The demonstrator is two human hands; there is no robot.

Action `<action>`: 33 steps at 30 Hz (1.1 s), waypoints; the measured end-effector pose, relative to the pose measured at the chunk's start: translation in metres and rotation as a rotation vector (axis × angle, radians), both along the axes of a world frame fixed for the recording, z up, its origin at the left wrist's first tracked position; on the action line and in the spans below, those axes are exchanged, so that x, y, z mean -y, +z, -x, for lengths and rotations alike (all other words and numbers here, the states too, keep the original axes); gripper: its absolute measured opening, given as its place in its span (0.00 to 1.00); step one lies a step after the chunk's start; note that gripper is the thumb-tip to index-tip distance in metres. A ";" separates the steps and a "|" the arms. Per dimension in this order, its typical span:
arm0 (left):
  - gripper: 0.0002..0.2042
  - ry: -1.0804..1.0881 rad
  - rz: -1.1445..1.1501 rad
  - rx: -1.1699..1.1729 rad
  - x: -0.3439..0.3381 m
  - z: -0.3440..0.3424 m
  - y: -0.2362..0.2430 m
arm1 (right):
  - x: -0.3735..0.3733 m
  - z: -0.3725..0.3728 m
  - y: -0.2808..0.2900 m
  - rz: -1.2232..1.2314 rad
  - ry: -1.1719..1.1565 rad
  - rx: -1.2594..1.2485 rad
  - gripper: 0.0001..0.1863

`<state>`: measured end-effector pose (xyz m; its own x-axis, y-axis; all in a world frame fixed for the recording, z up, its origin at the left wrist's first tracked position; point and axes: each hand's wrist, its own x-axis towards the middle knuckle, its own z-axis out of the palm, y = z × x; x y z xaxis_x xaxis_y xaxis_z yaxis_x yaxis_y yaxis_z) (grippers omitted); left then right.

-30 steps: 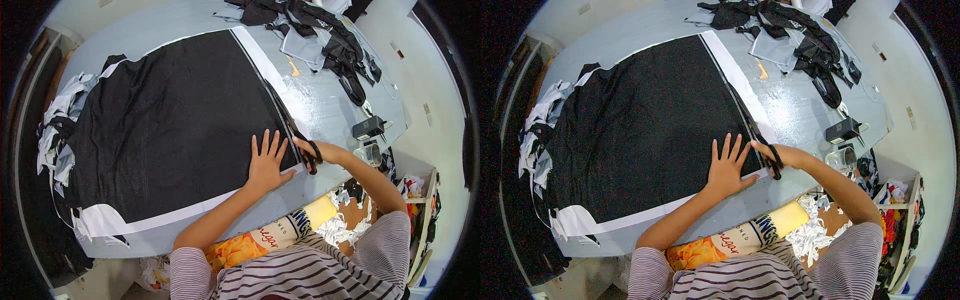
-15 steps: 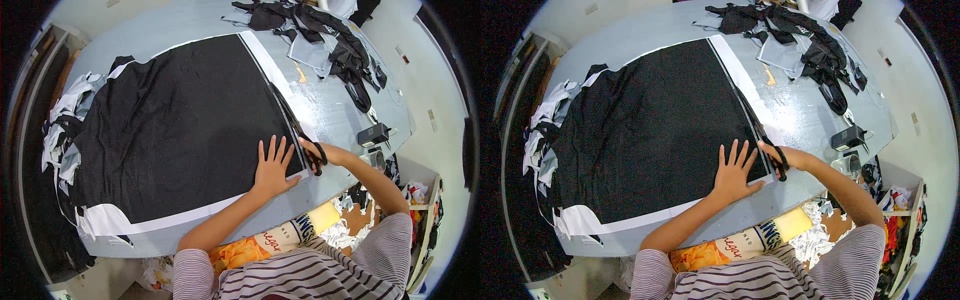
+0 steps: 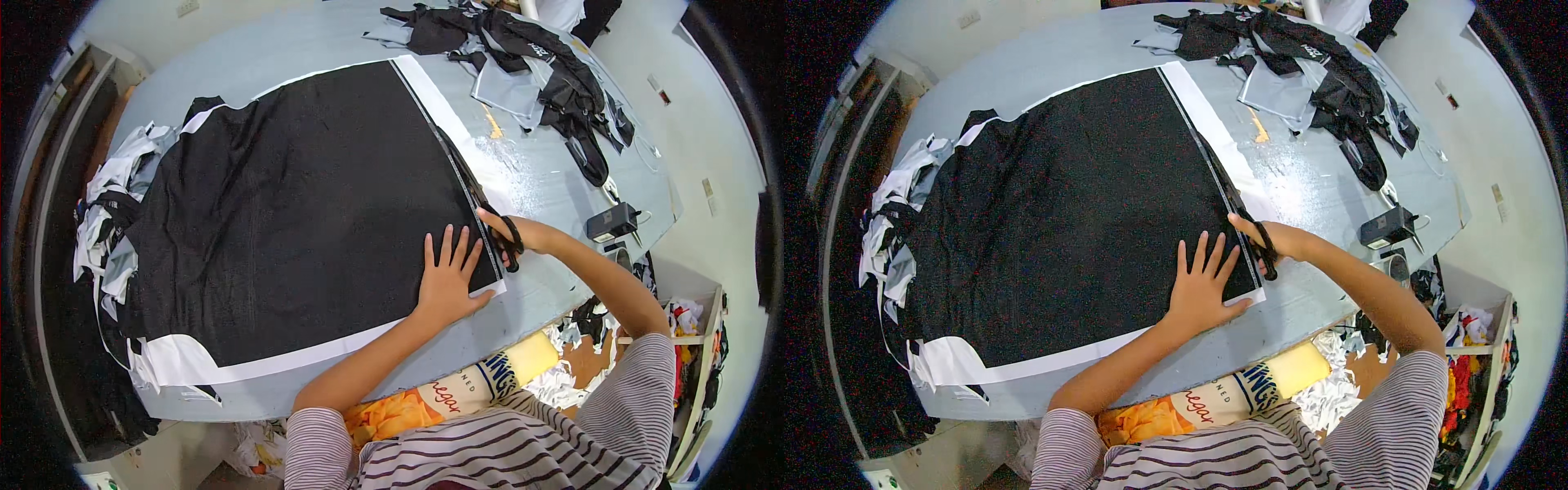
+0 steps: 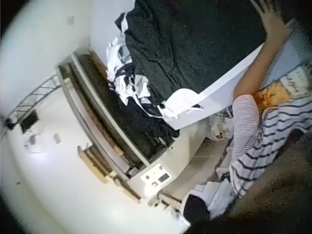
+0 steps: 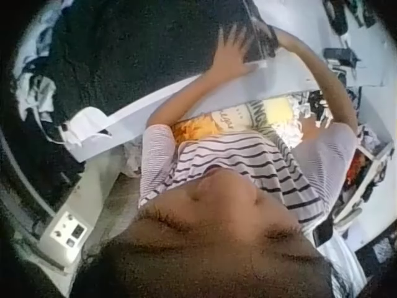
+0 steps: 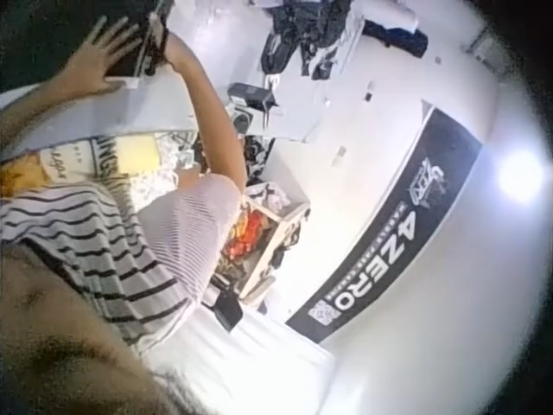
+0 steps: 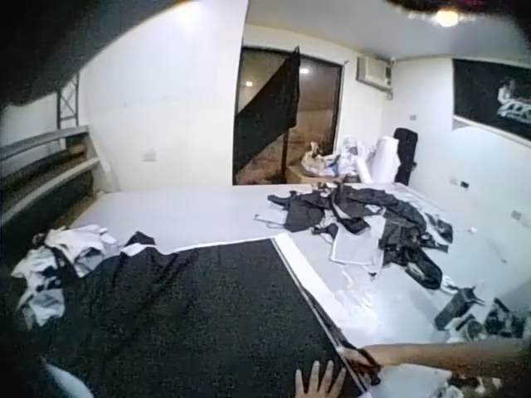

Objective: Using scissors to cut along a specific pattern on a piece of black fabric.

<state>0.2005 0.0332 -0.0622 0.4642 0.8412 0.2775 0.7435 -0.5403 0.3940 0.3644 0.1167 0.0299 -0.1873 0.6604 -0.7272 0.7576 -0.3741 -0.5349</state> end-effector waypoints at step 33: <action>0.41 0.002 0.027 0.009 0.000 0.000 -0.001 | -0.068 0.013 0.000 -0.010 0.075 0.017 0.43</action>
